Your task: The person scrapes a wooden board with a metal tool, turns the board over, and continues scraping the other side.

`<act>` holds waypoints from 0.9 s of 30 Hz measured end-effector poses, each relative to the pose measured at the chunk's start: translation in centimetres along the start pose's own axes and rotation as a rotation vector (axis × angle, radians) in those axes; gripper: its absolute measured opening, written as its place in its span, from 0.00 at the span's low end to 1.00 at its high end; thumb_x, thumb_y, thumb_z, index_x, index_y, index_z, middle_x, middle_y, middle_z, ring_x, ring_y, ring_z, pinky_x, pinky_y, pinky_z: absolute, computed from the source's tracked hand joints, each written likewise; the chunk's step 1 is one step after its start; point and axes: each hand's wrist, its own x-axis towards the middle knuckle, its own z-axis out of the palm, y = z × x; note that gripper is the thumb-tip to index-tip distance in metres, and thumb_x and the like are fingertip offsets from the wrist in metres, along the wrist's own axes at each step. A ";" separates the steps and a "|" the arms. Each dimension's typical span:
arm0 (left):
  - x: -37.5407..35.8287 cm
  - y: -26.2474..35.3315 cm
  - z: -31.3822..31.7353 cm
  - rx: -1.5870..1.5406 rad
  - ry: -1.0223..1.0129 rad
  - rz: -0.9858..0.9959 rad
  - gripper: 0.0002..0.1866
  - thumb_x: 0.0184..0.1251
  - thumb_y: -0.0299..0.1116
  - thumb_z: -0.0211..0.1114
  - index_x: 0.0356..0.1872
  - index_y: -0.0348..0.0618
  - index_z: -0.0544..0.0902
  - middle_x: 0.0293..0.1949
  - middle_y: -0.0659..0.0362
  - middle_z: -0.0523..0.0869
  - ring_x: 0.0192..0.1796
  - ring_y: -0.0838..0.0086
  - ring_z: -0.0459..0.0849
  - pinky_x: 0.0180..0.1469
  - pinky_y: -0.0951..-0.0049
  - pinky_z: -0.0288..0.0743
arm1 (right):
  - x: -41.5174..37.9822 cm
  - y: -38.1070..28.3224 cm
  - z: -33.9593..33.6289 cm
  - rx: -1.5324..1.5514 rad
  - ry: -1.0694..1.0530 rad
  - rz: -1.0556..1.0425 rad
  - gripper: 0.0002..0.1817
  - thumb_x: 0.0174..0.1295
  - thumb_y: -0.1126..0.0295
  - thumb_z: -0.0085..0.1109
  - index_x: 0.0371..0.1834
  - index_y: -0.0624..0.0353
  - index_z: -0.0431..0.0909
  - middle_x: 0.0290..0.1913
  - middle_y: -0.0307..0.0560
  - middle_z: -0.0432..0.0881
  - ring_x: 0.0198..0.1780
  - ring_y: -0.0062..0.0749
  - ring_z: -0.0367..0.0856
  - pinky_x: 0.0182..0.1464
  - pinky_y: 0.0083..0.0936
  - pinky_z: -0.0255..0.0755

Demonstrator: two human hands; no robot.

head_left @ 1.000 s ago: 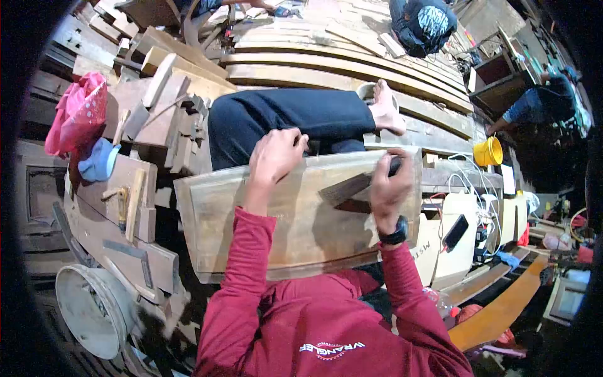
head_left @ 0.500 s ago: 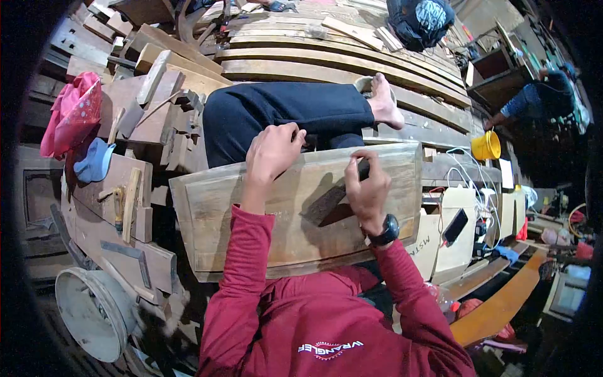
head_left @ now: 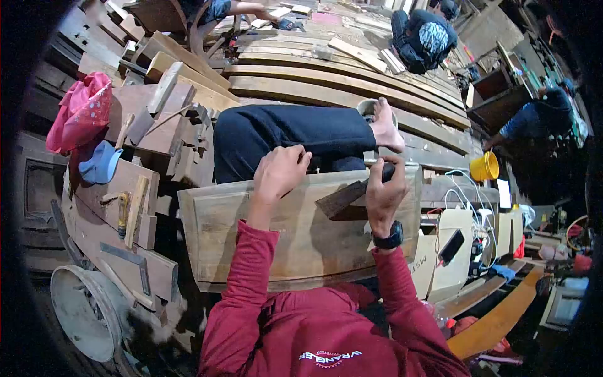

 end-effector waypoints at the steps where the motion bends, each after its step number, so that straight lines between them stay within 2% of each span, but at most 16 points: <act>1: 0.3 -0.1 -0.2 -0.003 0.013 0.006 0.17 0.76 0.47 0.60 0.42 0.42 0.87 0.37 0.41 0.88 0.43 0.43 0.87 0.47 0.49 0.81 | 0.0 0.1 0.2 0.002 0.035 -0.007 0.06 0.68 0.70 0.62 0.44 0.59 0.81 0.27 0.55 0.85 0.28 0.49 0.87 0.31 0.39 0.78; 3: 0.3 -0.2 0.1 -0.009 0.005 0.018 0.18 0.76 0.47 0.60 0.41 0.42 0.87 0.36 0.41 0.88 0.43 0.44 0.87 0.46 0.49 0.81 | -2.3 -0.6 0.6 -0.005 -0.143 -0.015 0.07 0.68 0.67 0.64 0.44 0.57 0.82 0.27 0.57 0.85 0.28 0.51 0.87 0.32 0.40 0.78; 5: 0.1 0.1 0.0 -0.027 -0.011 0.019 0.18 0.75 0.47 0.61 0.39 0.42 0.87 0.35 0.41 0.88 0.41 0.44 0.88 0.44 0.49 0.82 | -3.6 -1.1 0.6 -0.034 -0.279 -0.157 0.08 0.68 0.64 0.64 0.43 0.55 0.82 0.28 0.58 0.85 0.31 0.53 0.88 0.33 0.41 0.79; 7: 0.1 -0.1 0.3 -0.026 0.021 0.019 0.17 0.75 0.46 0.61 0.39 0.42 0.87 0.36 0.41 0.88 0.42 0.44 0.87 0.45 0.49 0.81 | -2.0 -1.1 0.4 -0.023 -0.223 -0.100 0.07 0.69 0.66 0.63 0.43 0.56 0.82 0.29 0.58 0.85 0.31 0.50 0.88 0.33 0.40 0.79; 8: 0.1 -0.3 0.5 -0.034 0.027 0.019 0.17 0.75 0.46 0.61 0.40 0.42 0.87 0.37 0.41 0.88 0.43 0.44 0.87 0.46 0.49 0.81 | -0.6 -1.4 0.5 0.004 -0.083 -0.122 0.06 0.70 0.68 0.61 0.43 0.58 0.81 0.29 0.56 0.86 0.30 0.48 0.88 0.33 0.39 0.78; 11: 0.4 -0.6 0.4 -0.010 0.007 0.009 0.17 0.75 0.46 0.61 0.42 0.43 0.87 0.38 0.41 0.88 0.44 0.44 0.88 0.48 0.48 0.81 | 1.3 -1.0 0.7 0.004 0.008 0.038 0.06 0.71 0.70 0.60 0.43 0.61 0.80 0.28 0.54 0.85 0.29 0.46 0.87 0.33 0.38 0.78; 12: 0.2 -0.4 0.1 -0.029 -0.001 0.004 0.17 0.76 0.46 0.60 0.42 0.43 0.87 0.37 0.41 0.88 0.44 0.44 0.88 0.48 0.49 0.81 | 0.5 -1.5 0.8 0.029 -0.042 0.046 0.06 0.70 0.70 0.60 0.43 0.61 0.80 0.28 0.56 0.85 0.30 0.48 0.88 0.33 0.38 0.78; 13: 0.2 -0.4 0.3 0.012 0.014 0.023 0.17 0.75 0.46 0.60 0.40 0.42 0.88 0.36 0.41 0.88 0.42 0.44 0.88 0.46 0.49 0.81 | -0.6 -1.9 1.1 -0.026 -0.068 -0.123 0.06 0.69 0.69 0.62 0.43 0.59 0.80 0.27 0.55 0.85 0.28 0.49 0.87 0.32 0.39 0.78; 15: 0.1 -0.2 0.3 -0.036 0.013 0.018 0.18 0.75 0.46 0.61 0.38 0.41 0.88 0.34 0.42 0.88 0.41 0.44 0.88 0.44 0.50 0.82 | -2.7 -1.2 1.5 -0.023 -0.248 -0.215 0.07 0.67 0.68 0.64 0.42 0.57 0.80 0.26 0.53 0.85 0.25 0.51 0.86 0.31 0.41 0.78; 17: 0.3 -0.4 0.5 0.000 0.015 0.034 0.19 0.75 0.46 0.60 0.38 0.40 0.88 0.34 0.41 0.88 0.41 0.44 0.88 0.45 0.49 0.82 | -2.2 -1.1 1.2 -0.046 -0.209 -0.232 0.07 0.67 0.66 0.64 0.42 0.57 0.80 0.25 0.52 0.84 0.23 0.49 0.85 0.29 0.39 0.77; 19: 0.1 -0.2 0.0 -0.035 0.005 0.016 0.18 0.76 0.46 0.60 0.40 0.41 0.87 0.37 0.40 0.88 0.44 0.44 0.88 0.48 0.48 0.81 | 0.0 -0.8 0.5 -0.083 -0.067 -0.135 0.07 0.70 0.68 0.62 0.42 0.59 0.80 0.24 0.53 0.84 0.23 0.45 0.85 0.29 0.37 0.76; 21: -0.1 -0.2 -0.4 -0.005 -0.006 -0.015 0.18 0.76 0.46 0.59 0.42 0.42 0.87 0.39 0.40 0.88 0.45 0.44 0.87 0.50 0.47 0.81 | 1.3 -0.9 0.0 -0.020 -0.002 0.075 0.05 0.71 0.71 0.60 0.44 0.60 0.80 0.24 0.55 0.83 0.26 0.42 0.85 0.30 0.36 0.76; 23: 0.2 -0.5 0.3 -0.010 0.001 0.016 0.17 0.76 0.46 0.59 0.42 0.43 0.87 0.39 0.41 0.88 0.45 0.43 0.87 0.49 0.47 0.81 | -0.3 -1.0 -0.6 -0.022 -0.101 0.061 0.06 0.71 0.69 0.60 0.44 0.59 0.80 0.24 0.56 0.83 0.26 0.45 0.86 0.32 0.37 0.76; 25: 0.2 -0.4 0.4 -0.009 0.009 0.030 0.18 0.75 0.46 0.60 0.38 0.41 0.87 0.37 0.41 0.88 0.43 0.43 0.88 0.46 0.48 0.81 | -3.4 -0.2 -0.9 -0.064 -0.252 -0.111 0.08 0.68 0.66 0.63 0.44 0.57 0.80 0.27 0.59 0.83 0.30 0.55 0.87 0.33 0.45 0.77; 27: 0.3 -0.5 0.5 -0.031 -0.001 0.025 0.18 0.75 0.46 0.61 0.37 0.41 0.87 0.36 0.41 0.88 0.42 0.44 0.88 0.46 0.48 0.82 | -4.3 0.6 -1.6 -0.054 -0.361 -0.154 0.08 0.67 0.67 0.63 0.45 0.56 0.81 0.29 0.61 0.84 0.32 0.58 0.87 0.33 0.46 0.78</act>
